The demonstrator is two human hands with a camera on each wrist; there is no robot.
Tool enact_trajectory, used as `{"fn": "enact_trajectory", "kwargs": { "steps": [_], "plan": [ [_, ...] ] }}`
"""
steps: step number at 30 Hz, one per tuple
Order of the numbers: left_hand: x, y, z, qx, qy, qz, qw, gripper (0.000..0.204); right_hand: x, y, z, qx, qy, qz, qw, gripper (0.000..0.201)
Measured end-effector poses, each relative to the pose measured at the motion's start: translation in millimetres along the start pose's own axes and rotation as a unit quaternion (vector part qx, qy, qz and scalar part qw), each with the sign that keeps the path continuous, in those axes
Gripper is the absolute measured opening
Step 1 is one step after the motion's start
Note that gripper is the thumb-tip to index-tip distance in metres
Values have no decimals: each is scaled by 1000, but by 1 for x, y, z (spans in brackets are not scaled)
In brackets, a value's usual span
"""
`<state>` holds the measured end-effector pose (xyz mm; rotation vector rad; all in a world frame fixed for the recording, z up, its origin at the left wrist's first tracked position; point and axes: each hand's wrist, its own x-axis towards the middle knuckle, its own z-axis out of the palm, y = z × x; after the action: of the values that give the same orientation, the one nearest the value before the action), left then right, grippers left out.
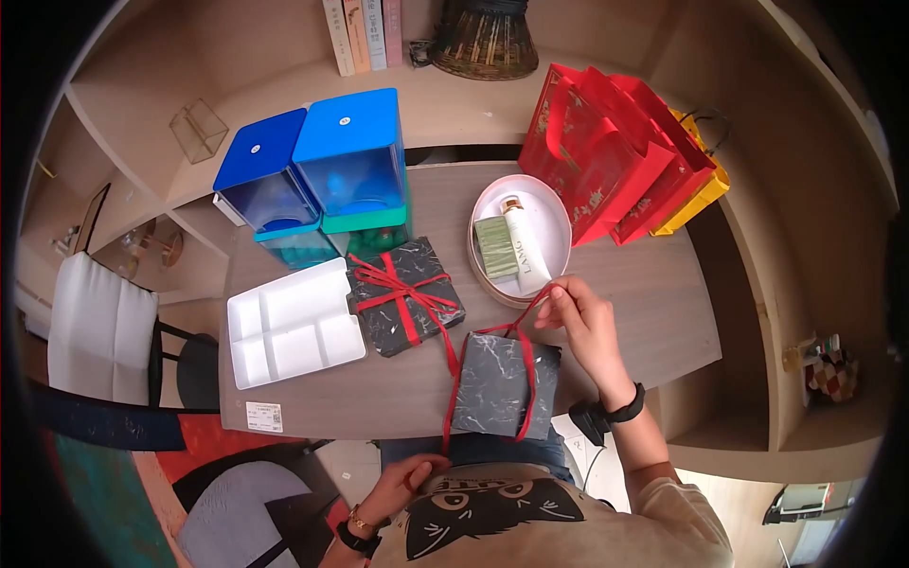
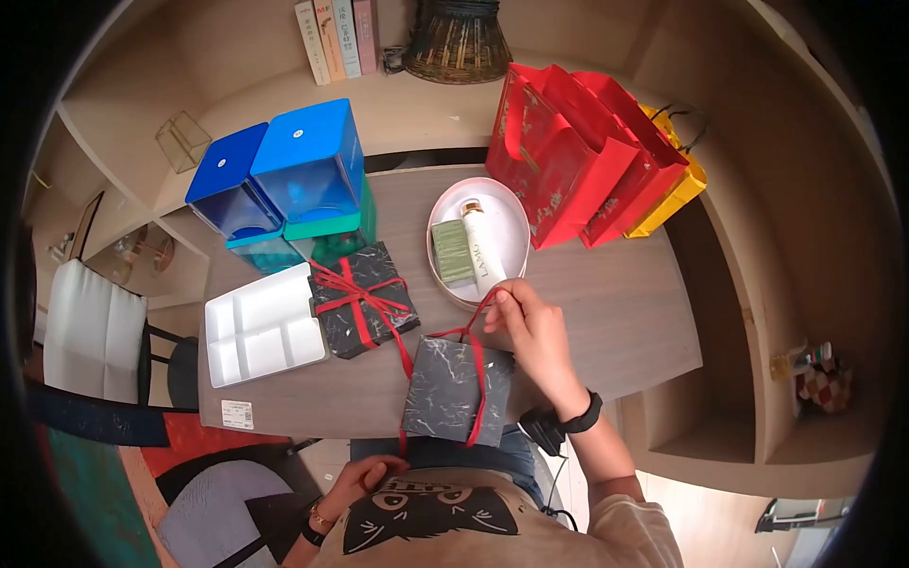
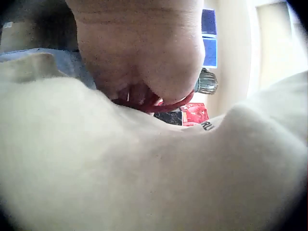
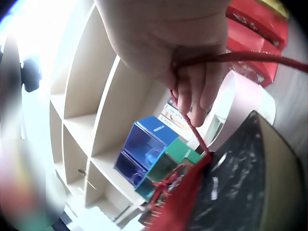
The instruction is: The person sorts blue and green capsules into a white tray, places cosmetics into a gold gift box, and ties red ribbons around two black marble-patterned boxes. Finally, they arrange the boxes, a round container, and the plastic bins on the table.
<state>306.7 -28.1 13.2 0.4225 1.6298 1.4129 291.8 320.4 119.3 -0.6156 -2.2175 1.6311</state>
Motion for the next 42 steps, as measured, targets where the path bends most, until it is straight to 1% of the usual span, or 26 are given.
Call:
{"fn": "enact_trajectory", "kwargs": {
  "steps": [2, 3, 5, 6, 8, 10, 11, 12, 13, 14, 15, 16, 17, 18, 19, 21, 22, 23, 25, 26, 28, 30, 32, 35, 39, 42],
  "plan": [
    [-5, -9, -4, 55, 6, -29, 998, 28, 2, -7, -8, 28, -30, 63, 997, 23],
    [-8, -13, -7, 32, 21, -56, 998, 25, 2, -8, -11, 42, -46, 93, 994, 23],
    [-17, -21, -17, -13, 54, -111, 992, 21, 4, 5, -14, -3, -20, 39, 999, 22],
    [-19, -23, -22, 15, 65, -78, 995, 21, 5, 10, -16, -26, -8, 12, 1000, 21],
    [-26, -27, -32, 71, 88, -14, 993, 21, 2, 11, -23, -19, -13, 25, 999, 21],
    [-34, -48, -42, 145, 86, 1, 986, 22, -4, 9, -29, -25, -11, 36, 999, 20],
    [-37, -57, -49, 182, 83, 10, 980, 23, -8, 12, -31, -37, -17, 20, 999, 17],
    [-40, -55, -55, 276, 67, 26, 958, 24, -14, 16, -34, -50, -22, 4, 999, 15],
    [-45, -51, -60, 368, 50, 42, 928, 24, -20, 19, -37, -62, -27, -12, 998, 13],
    [-51, -47, -62, 455, 33, 58, 888, 25, -25, 23, -41, -94, -35, -7, 995, 13],
    [-55, -28, -58, 459, 41, 10, 887, 26, -31, 26, -46, -125, -42, -3, 991, 13],
    [-54, 5, -51, 462, 48, -39, 885, 27, -36, 30, -50, -157, -51, 1, 986, 14],
    [-49, 29, -47, 463, 57, -87, 880, 28, -41, 35, -52, -128, -43, 22, 991, 15],
    [-42, 39, -48, 446, 63, -81, 889, 29, -44, 42, -54, -98, -36, 42, 994, 16],
    [-34, 56, -45, 417, 70, -53, 905, 33, -48, 48, -54, -69, -29, 63, 995, 17],
    [-13, 91, -34, 358, 85, 6, 930, 41, -53, 53, -52, -74, -33, 56, 995, 16],
    [2, 98, -29, 393, 92, 125, 906, 52, -55, 54, -51, -76, -34, 52, 995, 15],
    [18, 102, -24, 422, 97, 244, 868, 62, -55, 53, -50, -81, -48, 51, 994, 14],
    [44, 114, -12, 464, 28, 261, 846, 86, -56, 50, -47, -93, -71, 49, 992, 13],
    [56, 126, -6, 493, 4, 274, 825, 91, -57, 31, -44, -144, -79, 61, 985, 15],
    [79, 149, 5, 550, -44, 300, 778, 101, -56, 30, -42, -132, -74, 43, 988, 20],
    [99, 154, 8, 572, -77, 315, 753, 106, -55, 19, -40, -102, -81, 28, 991, 25],
    [112, 156, 11, 596, -106, 313, 732, 108, -55, 3, -42, -58, -98, 7, 993, 24],
    [123, 151, 14, 576, -119, 338, 735, 106, -55, -9, -40, -34, -98, -42, 994, 23],
    [121, 145, 22, 580, -79, 342, 735, 102, -55, -15, -36, -24, -123, -85, 988, 22],
    [116, 148, 24, 588, -40, 351, 728, 102, -65, -39, -41, -2, -137, -111, 984, 23]
  ]
}}
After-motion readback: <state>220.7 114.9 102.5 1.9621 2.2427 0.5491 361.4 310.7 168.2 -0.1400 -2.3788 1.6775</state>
